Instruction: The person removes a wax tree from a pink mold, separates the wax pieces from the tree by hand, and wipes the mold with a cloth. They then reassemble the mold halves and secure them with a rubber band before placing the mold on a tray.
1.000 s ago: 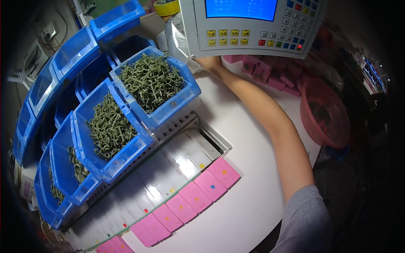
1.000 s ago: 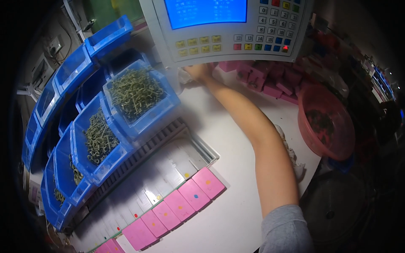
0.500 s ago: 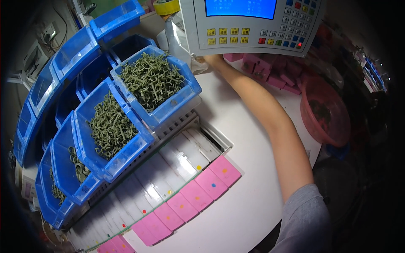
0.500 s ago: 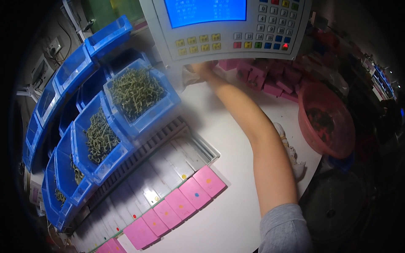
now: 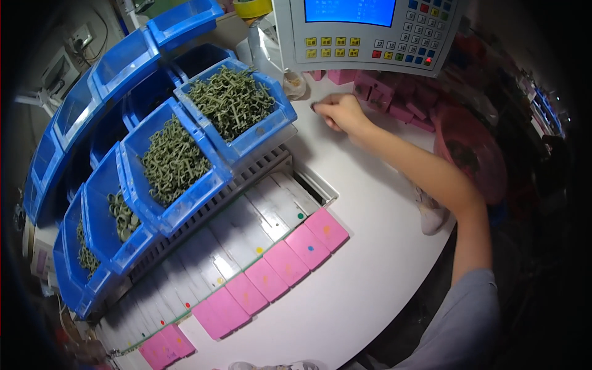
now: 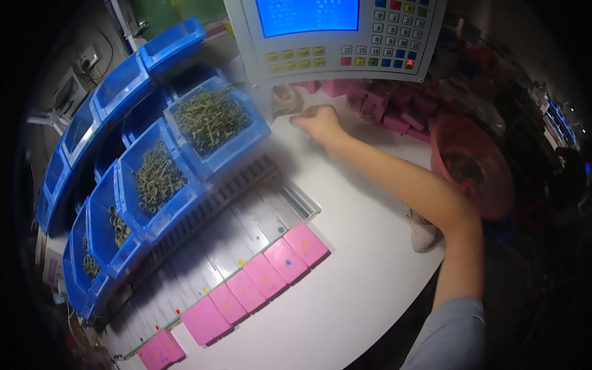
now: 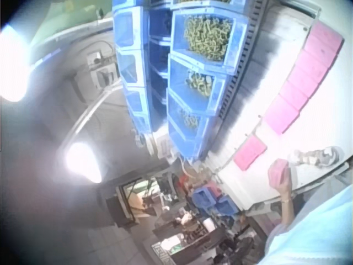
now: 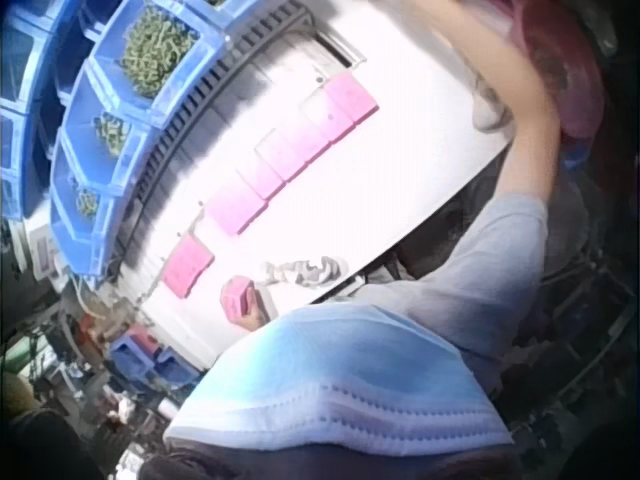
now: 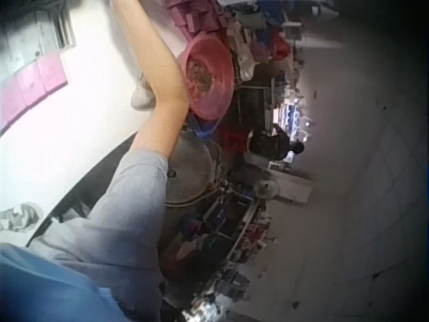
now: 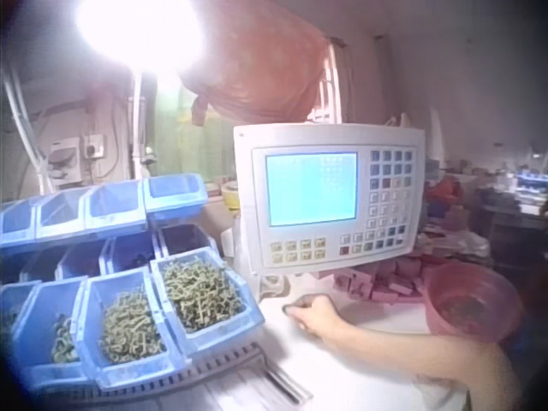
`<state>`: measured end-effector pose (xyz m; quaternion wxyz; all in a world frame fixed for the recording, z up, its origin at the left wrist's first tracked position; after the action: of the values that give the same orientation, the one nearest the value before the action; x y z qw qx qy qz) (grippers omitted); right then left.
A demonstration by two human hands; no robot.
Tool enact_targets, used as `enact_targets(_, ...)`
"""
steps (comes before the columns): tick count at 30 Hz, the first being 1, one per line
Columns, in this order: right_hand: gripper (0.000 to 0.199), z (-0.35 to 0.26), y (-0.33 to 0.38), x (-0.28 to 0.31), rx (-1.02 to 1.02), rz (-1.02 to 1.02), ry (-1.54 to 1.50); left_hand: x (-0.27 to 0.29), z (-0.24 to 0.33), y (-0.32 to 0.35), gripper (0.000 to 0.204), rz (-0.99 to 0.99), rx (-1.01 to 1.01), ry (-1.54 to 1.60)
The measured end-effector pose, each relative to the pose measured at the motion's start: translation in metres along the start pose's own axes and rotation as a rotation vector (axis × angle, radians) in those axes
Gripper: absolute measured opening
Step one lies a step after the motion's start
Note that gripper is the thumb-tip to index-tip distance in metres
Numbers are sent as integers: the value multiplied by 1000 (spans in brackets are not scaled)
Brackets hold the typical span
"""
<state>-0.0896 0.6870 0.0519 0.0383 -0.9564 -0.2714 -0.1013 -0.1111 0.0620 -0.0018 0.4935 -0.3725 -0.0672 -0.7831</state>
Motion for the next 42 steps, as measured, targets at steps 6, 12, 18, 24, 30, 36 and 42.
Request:
enact_targets(6, 14, -67, 157, -39, 36, -501, -80, 12, -22, 11, 33, -4, 271, 199)
enact_targets(12, 7, -92, 259, -88, 129, -758, -118, 12, -8, -12, 54, -210, 156, 125)
enact_targets(18, 5, -107, 339, -153, 256, -902, -29, 63, 19, 12, 66, 335, -104, 235)
enact_targets(24, 11, -111, 413, -203, 416, -850, -21, 42, 87, -17, 44, 93, -79, 476)
enact_targets(30, 10, -107, 442, -222, 370, -884, 42, 43, 52, 3, 31, -32, 262, 986)
enact_targets(36, 9, -92, 455, -222, 292, -890, -8, 47, 39, 17, 18, 70, 184, 886)
enact_targets(42, 7, -78, 459, -218, 83, -981, -207, 47, 42, 23, 10, 142, 205, 747)
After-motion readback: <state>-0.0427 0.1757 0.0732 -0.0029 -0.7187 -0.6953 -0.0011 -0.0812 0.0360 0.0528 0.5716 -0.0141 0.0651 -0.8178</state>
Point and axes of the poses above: each hand's wrist, its own y-axis away from the middle knuckle, its own x-axis out of the back of the hand, z = x × y, the point moved 6 cm from there along -y, towards the middle knuckle, and after that the axes turned 1 degree about -y, right-handed, at the moved point
